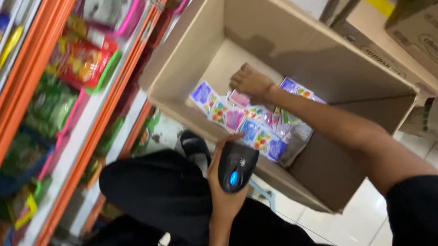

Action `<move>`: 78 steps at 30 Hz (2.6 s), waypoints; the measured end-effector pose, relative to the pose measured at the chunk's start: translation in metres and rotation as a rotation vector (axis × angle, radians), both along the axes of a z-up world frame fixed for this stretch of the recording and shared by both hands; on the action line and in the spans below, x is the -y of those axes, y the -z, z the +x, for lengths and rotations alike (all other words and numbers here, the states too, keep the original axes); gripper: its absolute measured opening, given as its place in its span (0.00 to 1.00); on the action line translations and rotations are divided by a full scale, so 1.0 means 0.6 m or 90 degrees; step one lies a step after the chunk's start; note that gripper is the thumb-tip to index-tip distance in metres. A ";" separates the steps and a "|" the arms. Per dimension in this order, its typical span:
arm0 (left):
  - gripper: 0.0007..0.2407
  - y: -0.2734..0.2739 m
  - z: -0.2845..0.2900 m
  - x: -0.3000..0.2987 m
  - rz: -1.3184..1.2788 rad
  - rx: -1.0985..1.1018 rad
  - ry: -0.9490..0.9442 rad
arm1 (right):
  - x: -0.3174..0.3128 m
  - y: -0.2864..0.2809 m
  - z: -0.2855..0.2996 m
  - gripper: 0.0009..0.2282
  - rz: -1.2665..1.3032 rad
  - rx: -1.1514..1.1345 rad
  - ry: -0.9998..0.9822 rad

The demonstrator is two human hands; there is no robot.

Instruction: The person takes packets of food from a shelf, scans them using a handheld scanner, and puts them into a cardboard box on the floor.

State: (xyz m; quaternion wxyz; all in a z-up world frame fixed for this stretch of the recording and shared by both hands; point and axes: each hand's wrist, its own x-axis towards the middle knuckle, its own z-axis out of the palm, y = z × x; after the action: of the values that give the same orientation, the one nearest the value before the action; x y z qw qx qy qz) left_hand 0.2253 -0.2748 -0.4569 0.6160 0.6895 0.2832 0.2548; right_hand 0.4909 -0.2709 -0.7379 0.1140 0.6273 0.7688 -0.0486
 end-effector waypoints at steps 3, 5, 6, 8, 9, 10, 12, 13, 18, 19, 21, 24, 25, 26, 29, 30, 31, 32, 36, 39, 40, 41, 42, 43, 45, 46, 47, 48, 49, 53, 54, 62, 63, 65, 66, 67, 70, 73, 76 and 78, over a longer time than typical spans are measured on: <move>0.21 0.006 -0.013 0.013 -0.056 0.041 -0.014 | -0.018 -0.095 -0.009 0.34 -0.190 -0.217 0.156; 0.20 0.007 -0.026 0.025 -0.102 0.084 -0.035 | -0.027 -0.186 -0.017 0.31 -0.191 -0.262 0.181; 0.17 0.005 -0.039 0.035 -0.233 0.060 -0.075 | -0.029 -0.236 -0.031 0.28 -0.200 -0.316 0.221; 0.15 0.002 -0.074 0.044 -0.358 0.049 -0.129 | -0.012 -0.350 -0.060 0.38 -0.123 -0.413 0.282; 0.16 0.000 -0.092 0.047 -0.348 0.064 -0.158 | 0.001 -0.407 -0.083 0.36 -0.085 -0.435 0.290; 0.16 -0.004 -0.112 0.052 -0.338 0.079 -0.187 | 0.016 -0.461 -0.110 0.35 -0.049 -0.459 0.297; 0.16 -0.011 -0.160 0.061 -0.307 0.103 -0.203 | 0.076 -0.557 -0.179 0.28 -0.017 -0.573 0.400; 0.16 -0.010 -0.177 0.056 -0.276 0.131 -0.204 | 0.103 -0.592 -0.226 0.25 0.044 -0.607 0.371; 0.17 0.052 -0.284 0.068 -0.369 0.224 -0.293 | 0.184 -0.597 -0.465 0.17 0.156 -0.903 0.342; 0.14 0.071 -0.308 0.067 -0.413 0.224 -0.329 | 0.172 -0.570 -0.499 0.16 0.162 -0.990 0.334; 0.12 0.097 -0.344 0.050 -0.401 0.348 -0.368 | 0.147 -0.518 -0.551 0.15 0.156 -1.091 0.304; 0.08 0.098 -0.406 -0.022 -0.400 0.402 -0.376 | 0.087 -0.473 -0.605 0.10 0.212 -1.107 0.435; 0.09 0.096 -0.421 -0.040 -0.323 0.386 -0.363 | 0.073 -0.465 -0.612 0.09 0.193 -1.150 0.415; 0.10 0.093 -0.439 -0.064 -0.248 0.366 -0.348 | 0.055 -0.456 -0.619 0.07 0.174 -1.192 0.396; 0.16 0.086 -0.489 -0.120 -0.190 0.307 -0.238 | -0.001 -0.429 -0.624 0.08 0.127 -1.212 0.380; 0.20 0.087 -0.504 -0.133 -0.154 0.259 -0.208 | -0.026 -0.420 -0.627 0.08 0.122 -1.208 0.378; 0.23 0.094 -0.513 -0.143 -0.122 0.210 -0.174 | -0.043 -0.409 -0.627 0.08 0.102 -1.180 0.356; 0.23 0.105 -0.520 -0.157 -0.129 0.213 -0.174 | -0.058 -0.396 -0.626 0.08 0.083 -1.151 0.334; 0.27 0.164 -0.526 -0.174 -0.088 0.156 -0.282 | -0.117 -0.351 -0.642 0.10 0.022 -1.085 0.327; 0.28 0.178 -0.558 -0.168 -0.052 0.168 -0.330 | -0.130 -0.336 -0.681 0.18 -0.237 -1.184 0.410; 0.27 0.177 -0.569 -0.164 -0.011 0.140 -0.335 | -0.131 -0.333 -0.689 0.19 -0.303 -1.233 0.419; 0.27 0.175 -0.578 -0.168 -0.012 0.132 -0.341 | -0.139 -0.329 -0.692 0.21 -0.364 -1.277 0.427; 0.28 0.173 -0.586 -0.174 -0.038 0.109 -0.372 | -0.152 -0.320 -0.700 0.21 -0.376 -1.280 0.427; 0.29 0.174 -0.585 -0.171 -0.073 0.089 -0.402 | -0.156 -0.309 -0.701 0.21 -0.385 -1.270 0.410; 0.28 0.176 -0.591 -0.184 -0.056 0.079 -0.390 | -0.161 -0.286 -0.698 0.21 -0.408 -1.251 0.401; 0.27 0.178 -0.592 -0.188 -0.028 0.072 -0.372 | -0.164 -0.274 -0.699 0.20 -0.385 -1.237 0.383; 0.27 0.180 -0.587 -0.193 -0.035 0.075 -0.376 | -0.170 -0.262 -0.700 0.19 -0.354 -1.223 0.361; 0.28 0.183 -0.581 -0.197 -0.007 0.082 -0.372 | -0.174 -0.251 -0.701 0.19 -0.360 -1.216 0.366; 0.28 0.186 -0.576 -0.201 0.022 0.089 -0.365 | -0.176 -0.240 -0.703 0.17 -0.319 -1.214 0.359; 0.26 0.200 -0.557 -0.218 -0.051 0.092 -0.371 | -0.175 -0.204 -0.713 0.16 -0.160 -1.207 0.324; 0.25 0.203 -0.555 -0.223 -0.048 0.109 -0.377 | -0.176 -0.199 -0.711 0.16 -0.161 -1.203 0.327; 0.20 0.229 -0.539 -0.246 -0.086 0.125 -0.430 | -0.179 -0.209 -0.709 0.22 -0.134 -1.240 0.282; 0.22 0.228 -0.540 -0.246 -0.096 0.156 -0.435 | -0.181 -0.215 -0.712 0.22 -0.129 -1.239 0.284; 0.23 0.225 -0.540 -0.243 -0.110 0.185 -0.436 | -0.177 -0.223 -0.718 0.19 -0.128 -1.236 0.245; 0.23 0.223 -0.542 -0.239 -0.124 0.159 -0.445 | -0.175 -0.225 -0.718 0.19 -0.127 -1.235 0.249; 0.23 0.220 -0.545 -0.238 -0.136 0.132 -0.456 | -0.176 -0.225 -0.719 0.17 -0.124 -1.210 0.284; 0.21 0.213 -0.547 -0.233 -0.214 0.126 -0.489 | -0.177 -0.218 -0.720 0.15 -0.116 -1.197 0.325; 0.20 0.212 -0.548 -0.231 -0.249 0.125 -0.494 | -0.175 -0.214 -0.718 0.16 -0.089 -1.201 0.273; 0.19 0.216 -0.543 -0.230 -0.208 0.123 -0.471 | -0.175 -0.228 -0.717 0.19 -0.050 -1.181 0.212; 0.19 0.214 -0.542 -0.230 -0.170 0.107 -0.449 | -0.178 -0.248 -0.712 0.22 -0.031 -1.172 0.207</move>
State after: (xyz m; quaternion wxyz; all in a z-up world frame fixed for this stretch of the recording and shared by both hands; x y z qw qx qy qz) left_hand -0.1002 -0.1365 -0.5853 0.5957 0.4401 0.4826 0.4675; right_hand 0.0635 -0.1643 -0.5894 -0.5349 0.4389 0.4580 -0.5581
